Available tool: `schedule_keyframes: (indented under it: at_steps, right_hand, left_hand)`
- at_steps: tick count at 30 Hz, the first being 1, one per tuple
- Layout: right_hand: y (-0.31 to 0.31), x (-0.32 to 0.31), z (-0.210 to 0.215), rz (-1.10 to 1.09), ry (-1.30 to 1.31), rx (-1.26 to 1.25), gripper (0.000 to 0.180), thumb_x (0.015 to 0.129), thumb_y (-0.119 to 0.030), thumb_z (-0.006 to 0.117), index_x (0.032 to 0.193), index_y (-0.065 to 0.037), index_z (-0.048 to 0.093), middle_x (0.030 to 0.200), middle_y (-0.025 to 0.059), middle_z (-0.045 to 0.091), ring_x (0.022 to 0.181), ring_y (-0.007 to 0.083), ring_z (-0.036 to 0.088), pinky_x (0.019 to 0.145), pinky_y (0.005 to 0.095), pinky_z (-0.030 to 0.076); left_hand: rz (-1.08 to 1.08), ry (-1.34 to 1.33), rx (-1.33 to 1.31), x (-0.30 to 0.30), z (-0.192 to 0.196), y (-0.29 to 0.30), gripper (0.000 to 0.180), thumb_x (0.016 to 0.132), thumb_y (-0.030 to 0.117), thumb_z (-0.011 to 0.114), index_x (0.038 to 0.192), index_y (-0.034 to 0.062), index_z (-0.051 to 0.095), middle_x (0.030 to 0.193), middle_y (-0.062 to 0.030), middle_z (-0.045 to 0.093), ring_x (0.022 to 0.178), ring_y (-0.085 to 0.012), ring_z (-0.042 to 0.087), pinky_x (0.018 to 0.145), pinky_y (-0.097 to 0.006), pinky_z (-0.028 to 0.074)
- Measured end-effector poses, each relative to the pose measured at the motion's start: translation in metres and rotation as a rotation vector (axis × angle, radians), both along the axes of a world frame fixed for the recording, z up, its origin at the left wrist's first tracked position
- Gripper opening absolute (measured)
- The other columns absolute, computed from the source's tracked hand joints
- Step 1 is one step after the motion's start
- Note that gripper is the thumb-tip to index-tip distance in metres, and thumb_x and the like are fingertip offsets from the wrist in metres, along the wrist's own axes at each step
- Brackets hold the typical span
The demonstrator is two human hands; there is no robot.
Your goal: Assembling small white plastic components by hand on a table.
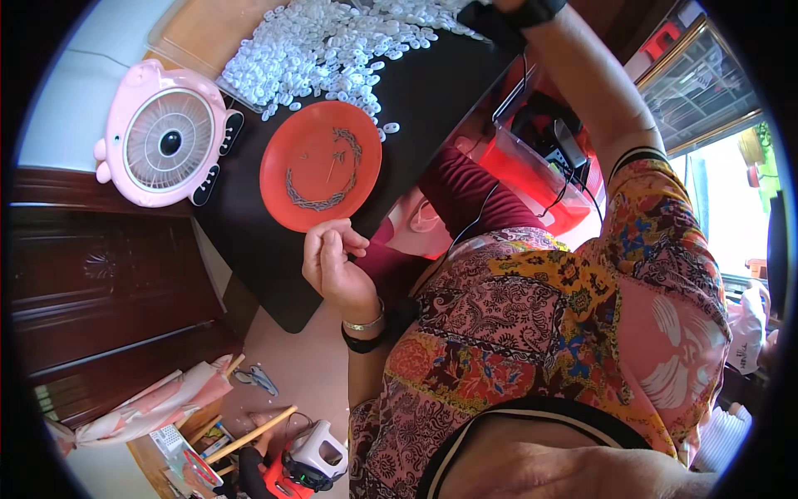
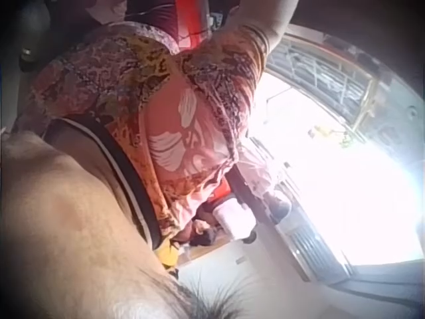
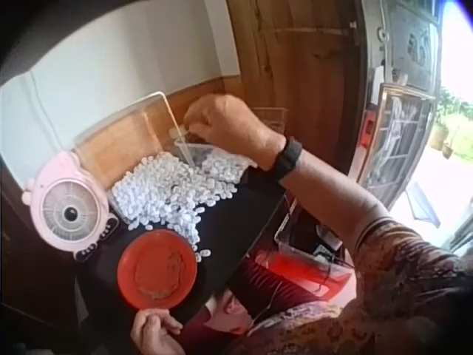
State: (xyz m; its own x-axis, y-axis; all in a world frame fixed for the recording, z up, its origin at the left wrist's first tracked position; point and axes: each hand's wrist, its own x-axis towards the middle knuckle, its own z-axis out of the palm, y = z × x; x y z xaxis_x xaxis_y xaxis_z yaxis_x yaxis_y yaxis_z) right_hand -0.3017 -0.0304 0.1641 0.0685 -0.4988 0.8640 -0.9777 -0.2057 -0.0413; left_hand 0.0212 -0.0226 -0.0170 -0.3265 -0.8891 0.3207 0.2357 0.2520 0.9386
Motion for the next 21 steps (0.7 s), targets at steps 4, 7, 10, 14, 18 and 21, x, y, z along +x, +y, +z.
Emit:
schedule_keyframes:
  at_steps: [4,7,10,14,18,21]
  right_hand:
    - [-0.033,0.006,-0.069,-0.109,0.025,0.396,0.016,0.076,-0.018,0.058,0.077,-0.006,0.069,0.076,0.0170,0.066,0.072,0.0367,0.063,0.064,0.0440,0.050]
    - [-0.093,-0.041,-0.151,-0.161,0.575,0.481,0.013,0.073,-0.018,0.059,0.071,-0.010,0.069,0.072,0.0168,0.064,0.072,0.0358,0.063,0.064,0.0447,0.051]
    - [-0.098,-0.044,-0.163,-0.152,0.321,0.649,0.013,0.076,-0.019,0.061,0.081,-0.009,0.068,0.079,0.0125,0.066,0.077,0.0312,0.064,0.068,0.0410,0.051]
    - [-0.091,-0.031,-0.153,-0.071,0.030,0.689,0.023,0.078,-0.022,0.059,0.094,-0.008,0.068,0.090,0.0114,0.068,0.089,0.0302,0.064,0.080,0.0405,0.049]
    - [-0.090,-0.001,-0.133,-0.124,0.168,0.775,0.022,0.077,-0.020,0.062,0.094,-0.008,0.068,0.091,0.0125,0.068,0.090,0.0307,0.063,0.078,0.0404,0.049]
    - [-0.096,0.006,-0.139,-0.005,0.150,0.842,0.021,0.076,-0.020,0.063,0.093,-0.007,0.067,0.088,0.0127,0.067,0.089,0.0323,0.063,0.077,0.0420,0.048]
  left_hand:
    - [-0.003,-0.001,0.034,0.005,0.000,-0.001,0.028,0.093,0.018,0.041,0.086,-0.0038,0.056,0.066,-0.0075,0.055,0.056,-0.0126,0.050,0.051,-0.022,0.036]
    - [-0.007,-0.022,0.029,0.003,0.004,0.002,0.028,0.093,0.018,0.041,0.085,-0.0035,0.056,0.066,-0.0075,0.055,0.056,-0.0125,0.050,0.051,-0.022,0.036]
    - [0.008,-0.024,0.035,0.007,0.004,0.004,0.027,0.093,0.018,0.041,0.085,-0.0033,0.055,0.066,-0.0073,0.054,0.056,-0.0124,0.049,0.051,-0.022,0.036]
    - [0.036,-0.040,0.046,0.013,0.000,0.001,0.027,0.093,0.018,0.039,0.084,-0.0029,0.055,0.065,-0.0070,0.053,0.056,-0.0123,0.049,0.051,-0.022,0.036]
    - [0.031,-0.027,0.049,0.014,-0.001,-0.005,0.028,0.093,0.018,0.038,0.084,-0.0024,0.055,0.065,-0.0069,0.053,0.056,-0.0124,0.049,0.051,-0.022,0.036]
    - [0.030,-0.021,0.071,0.014,-0.001,-0.006,0.028,0.093,0.018,0.038,0.084,-0.0022,0.055,0.065,-0.0069,0.053,0.056,-0.0124,0.049,0.051,-0.022,0.036]
